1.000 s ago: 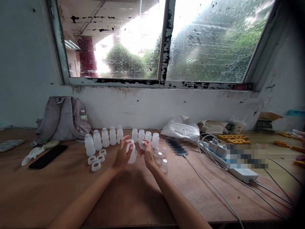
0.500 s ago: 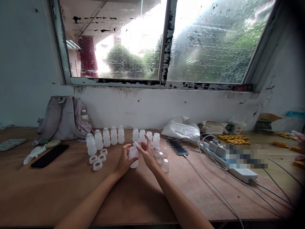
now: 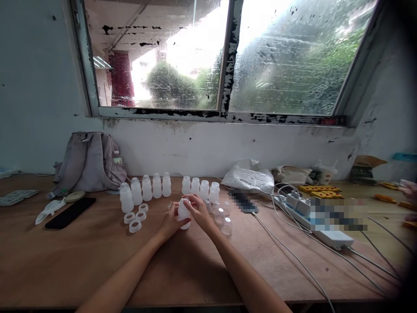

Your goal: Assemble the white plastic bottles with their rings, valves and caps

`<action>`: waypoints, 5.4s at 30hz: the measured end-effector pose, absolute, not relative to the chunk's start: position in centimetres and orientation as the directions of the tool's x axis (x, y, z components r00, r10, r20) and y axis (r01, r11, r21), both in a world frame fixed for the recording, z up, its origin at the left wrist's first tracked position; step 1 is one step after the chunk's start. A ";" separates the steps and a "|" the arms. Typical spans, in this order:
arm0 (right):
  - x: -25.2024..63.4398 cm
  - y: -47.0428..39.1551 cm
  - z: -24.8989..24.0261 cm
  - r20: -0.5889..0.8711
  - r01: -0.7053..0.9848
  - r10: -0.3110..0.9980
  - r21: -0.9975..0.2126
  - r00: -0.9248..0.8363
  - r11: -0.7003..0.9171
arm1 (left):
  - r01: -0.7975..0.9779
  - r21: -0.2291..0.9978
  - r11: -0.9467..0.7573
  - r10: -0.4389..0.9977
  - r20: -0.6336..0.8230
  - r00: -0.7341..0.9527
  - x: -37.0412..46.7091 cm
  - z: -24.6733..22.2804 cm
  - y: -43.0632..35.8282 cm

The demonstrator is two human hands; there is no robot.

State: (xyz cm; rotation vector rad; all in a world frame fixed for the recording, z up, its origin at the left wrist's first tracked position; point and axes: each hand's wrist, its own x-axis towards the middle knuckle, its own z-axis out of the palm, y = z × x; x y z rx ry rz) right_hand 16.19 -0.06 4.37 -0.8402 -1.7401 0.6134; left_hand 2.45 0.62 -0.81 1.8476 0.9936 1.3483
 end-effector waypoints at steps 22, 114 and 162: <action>18.0 1.4 4.7 0.373 -0.082 0.891 -0.928 -0.258 0.364 | 0.089 0.869 -0.487 0.848 0.446 0.287 1.7 1.2 -0.9; 19.0 2.8 3.0 0.436 -0.009 0.881 -0.895 0.184 0.445 | 0.323 0.812 -0.486 0.873 0.429 0.233 2.5 0.4 -1.0; 16.6 0.5 3.6 0.442 -0.156 0.881 -0.895 -0.171 0.418 | 0.342 0.784 -0.519 0.854 0.496 0.160 2.4 0.0 -0.5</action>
